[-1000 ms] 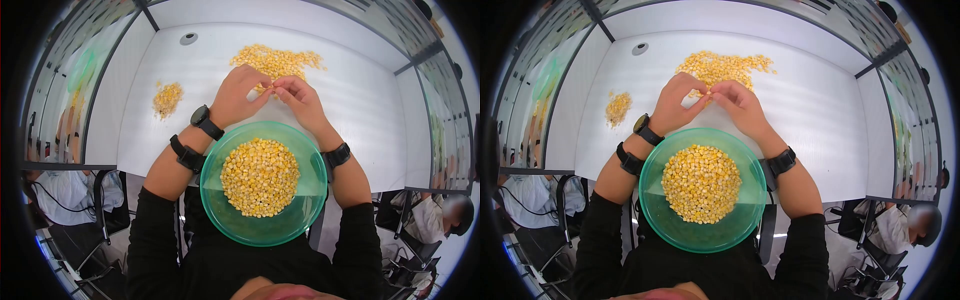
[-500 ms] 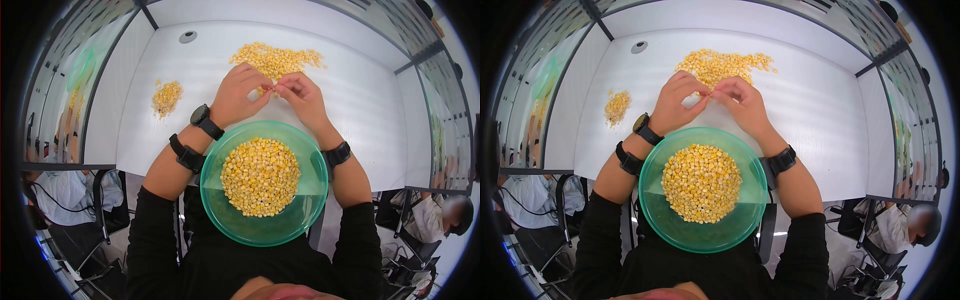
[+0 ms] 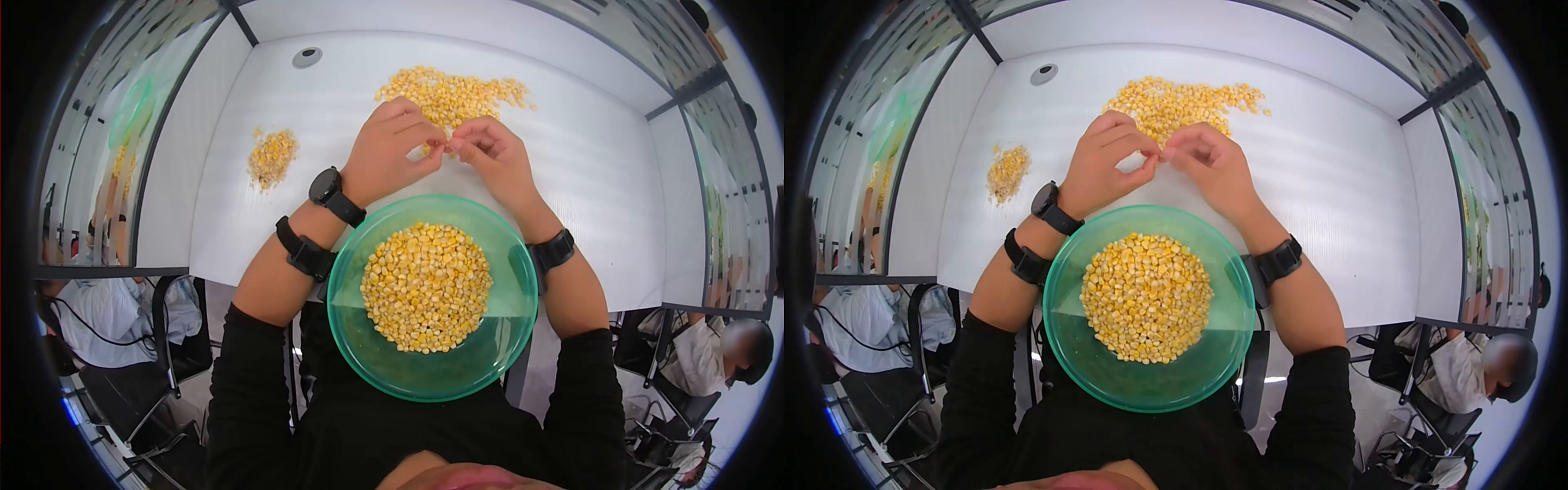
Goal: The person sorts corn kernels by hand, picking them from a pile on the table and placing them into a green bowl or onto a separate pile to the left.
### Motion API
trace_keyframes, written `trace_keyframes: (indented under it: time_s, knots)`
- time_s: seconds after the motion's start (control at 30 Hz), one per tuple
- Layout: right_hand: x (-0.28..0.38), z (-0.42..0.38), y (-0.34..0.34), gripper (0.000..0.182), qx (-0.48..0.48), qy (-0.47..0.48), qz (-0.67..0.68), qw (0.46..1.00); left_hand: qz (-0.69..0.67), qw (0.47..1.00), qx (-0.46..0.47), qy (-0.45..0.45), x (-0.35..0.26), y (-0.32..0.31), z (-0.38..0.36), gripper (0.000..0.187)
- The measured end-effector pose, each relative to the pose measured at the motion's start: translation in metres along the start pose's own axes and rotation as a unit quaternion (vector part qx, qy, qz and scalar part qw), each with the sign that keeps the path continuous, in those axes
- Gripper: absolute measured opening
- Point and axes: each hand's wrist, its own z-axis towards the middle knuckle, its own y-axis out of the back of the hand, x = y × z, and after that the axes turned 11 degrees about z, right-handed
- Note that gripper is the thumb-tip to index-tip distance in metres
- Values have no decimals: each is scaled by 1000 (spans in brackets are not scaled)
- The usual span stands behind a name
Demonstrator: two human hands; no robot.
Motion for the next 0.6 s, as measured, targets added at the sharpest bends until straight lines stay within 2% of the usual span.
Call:
trace_keyframes:
  time_s: [0.6]
  knots:
    - [0,3,4,16,40,-22,30,999,23,999,-14,-28,-1,1,0,19]
